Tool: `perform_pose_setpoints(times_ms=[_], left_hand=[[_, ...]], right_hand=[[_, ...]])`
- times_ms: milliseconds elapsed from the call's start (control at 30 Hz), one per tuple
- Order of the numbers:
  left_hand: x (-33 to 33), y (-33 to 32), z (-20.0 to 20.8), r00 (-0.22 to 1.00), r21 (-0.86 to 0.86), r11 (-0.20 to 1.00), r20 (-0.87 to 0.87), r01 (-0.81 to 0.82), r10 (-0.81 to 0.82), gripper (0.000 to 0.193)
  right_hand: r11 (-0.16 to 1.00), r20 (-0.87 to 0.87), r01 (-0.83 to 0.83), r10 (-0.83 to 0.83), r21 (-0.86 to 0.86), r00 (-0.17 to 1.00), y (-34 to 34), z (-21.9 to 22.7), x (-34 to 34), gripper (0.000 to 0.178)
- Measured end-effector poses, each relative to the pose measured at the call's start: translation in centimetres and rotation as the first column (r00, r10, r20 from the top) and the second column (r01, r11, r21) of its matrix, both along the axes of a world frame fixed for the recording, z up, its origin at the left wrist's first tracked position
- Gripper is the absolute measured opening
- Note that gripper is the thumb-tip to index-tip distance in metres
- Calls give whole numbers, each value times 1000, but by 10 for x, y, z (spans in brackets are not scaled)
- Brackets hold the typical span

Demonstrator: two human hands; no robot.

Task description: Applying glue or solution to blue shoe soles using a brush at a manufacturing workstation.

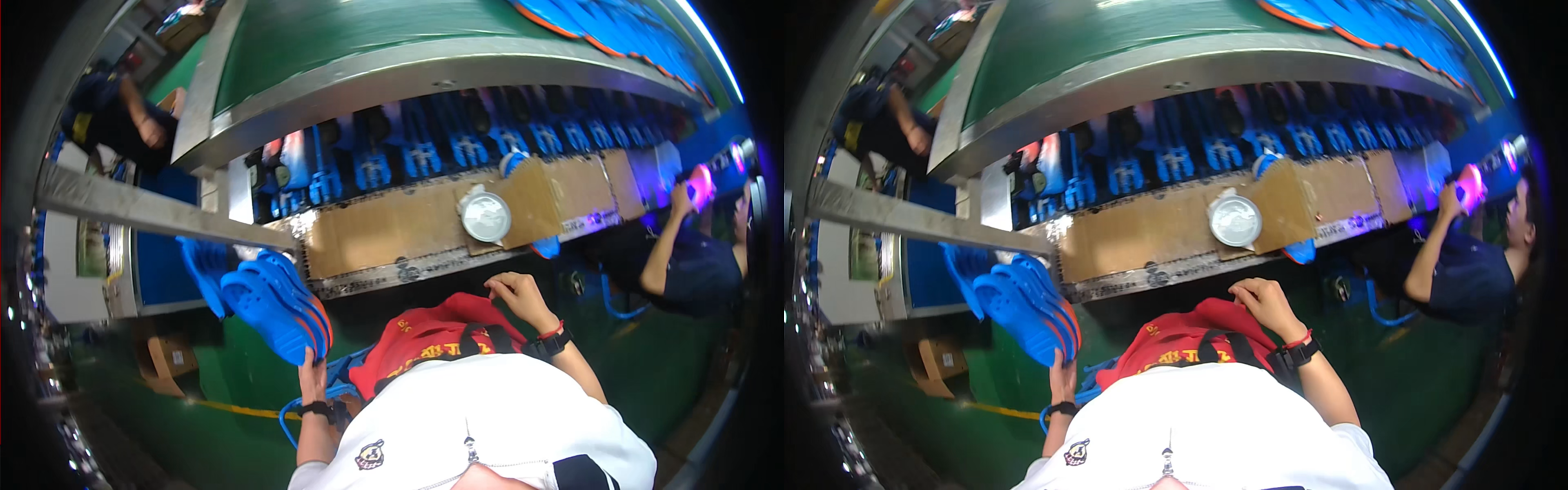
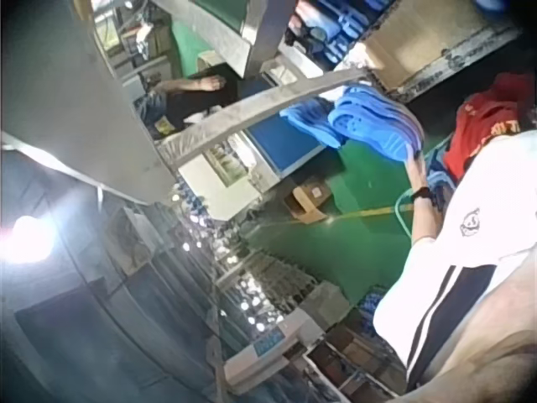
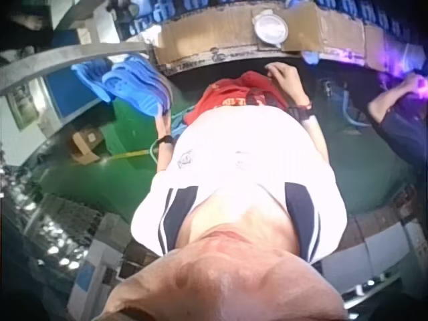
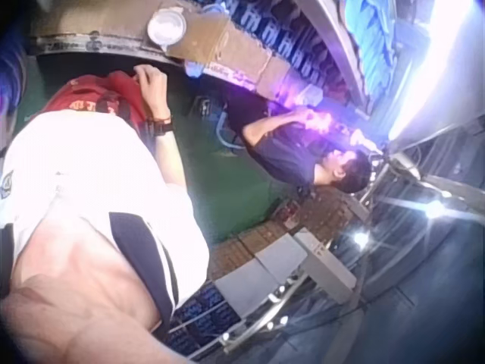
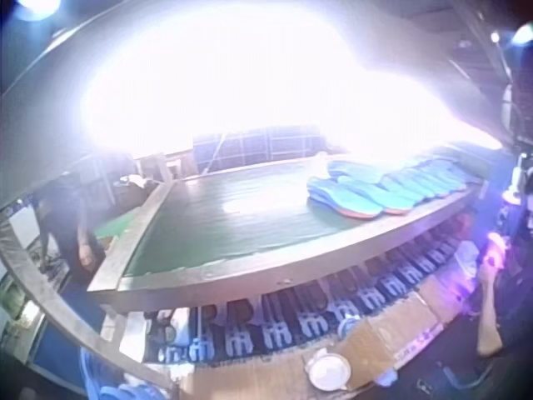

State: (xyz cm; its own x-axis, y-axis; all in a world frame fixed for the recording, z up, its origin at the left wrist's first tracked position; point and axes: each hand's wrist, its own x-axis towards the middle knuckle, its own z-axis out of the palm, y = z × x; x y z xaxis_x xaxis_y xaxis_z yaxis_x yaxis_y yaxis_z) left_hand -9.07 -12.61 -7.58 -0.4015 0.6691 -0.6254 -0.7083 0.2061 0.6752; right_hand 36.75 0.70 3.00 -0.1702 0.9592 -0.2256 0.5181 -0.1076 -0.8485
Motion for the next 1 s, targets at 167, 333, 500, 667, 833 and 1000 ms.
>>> perform_pose_setpoints(times_ms=[167,333,500,667,833,1000], left_hand=[[70,12,15,990,42,995,106,90,-94,52],[116,76,7,951,33,962,144,270,-272,48],[158,137,-7,835,81,860,213,503,-508,49],[187,171,-26,816,93,843,213,530,-537,53],[207,179,-42,838,50,866,229,498,-495,55],[210,183,-24,802,-83,804,177,589,-570,58]], right_hand=[[987,-4,151,-151,46,989,-17,-15,39,16],[930,-56,357,-354,85,934,-24,-26,70,17],[776,-132,617,-604,128,786,-15,-46,103,20],[659,-191,736,-711,154,677,11,-76,137,17],[637,-162,741,-725,214,670,37,-98,154,17],[739,103,625,-662,250,742,52,-102,160,24]])
